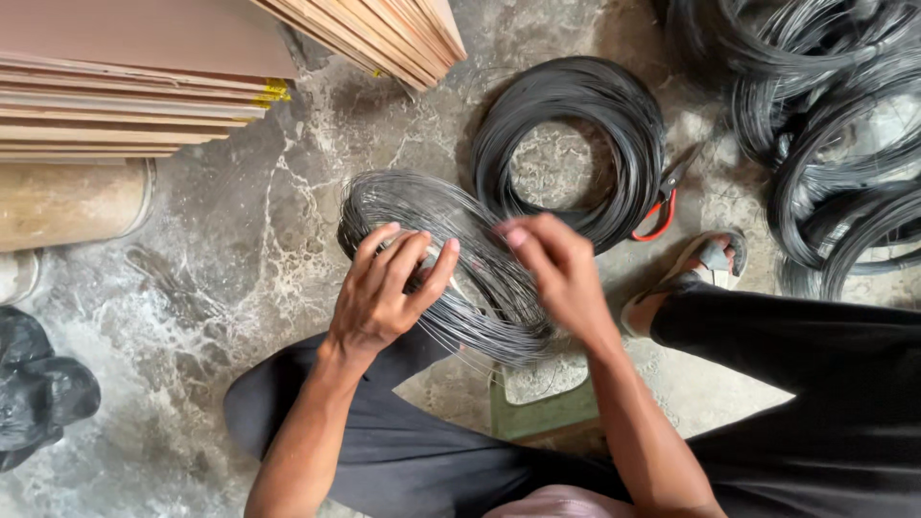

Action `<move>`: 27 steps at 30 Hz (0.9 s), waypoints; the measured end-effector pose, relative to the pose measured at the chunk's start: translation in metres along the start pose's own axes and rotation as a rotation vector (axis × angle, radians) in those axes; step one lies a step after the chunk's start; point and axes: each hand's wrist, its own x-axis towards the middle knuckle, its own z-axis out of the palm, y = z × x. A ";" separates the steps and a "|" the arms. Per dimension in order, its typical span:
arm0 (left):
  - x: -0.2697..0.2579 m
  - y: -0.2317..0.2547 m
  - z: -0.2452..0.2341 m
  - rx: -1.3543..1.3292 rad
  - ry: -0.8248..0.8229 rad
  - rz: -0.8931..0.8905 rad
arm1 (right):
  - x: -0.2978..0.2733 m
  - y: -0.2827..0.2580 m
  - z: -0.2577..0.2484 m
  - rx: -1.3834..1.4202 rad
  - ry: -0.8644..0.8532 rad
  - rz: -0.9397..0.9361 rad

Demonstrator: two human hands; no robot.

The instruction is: The person sits on a small stool and coils a long strand of thin metal wire into a circular bundle by hand. They repeatedly wrap the wire around their fingers and the existing coil to form a neat, compact loop, eventually placing the finished coil on the floor.

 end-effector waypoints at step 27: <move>0.002 -0.002 -0.008 -0.059 -0.057 0.008 | 0.027 0.119 -0.038 0.008 0.535 0.051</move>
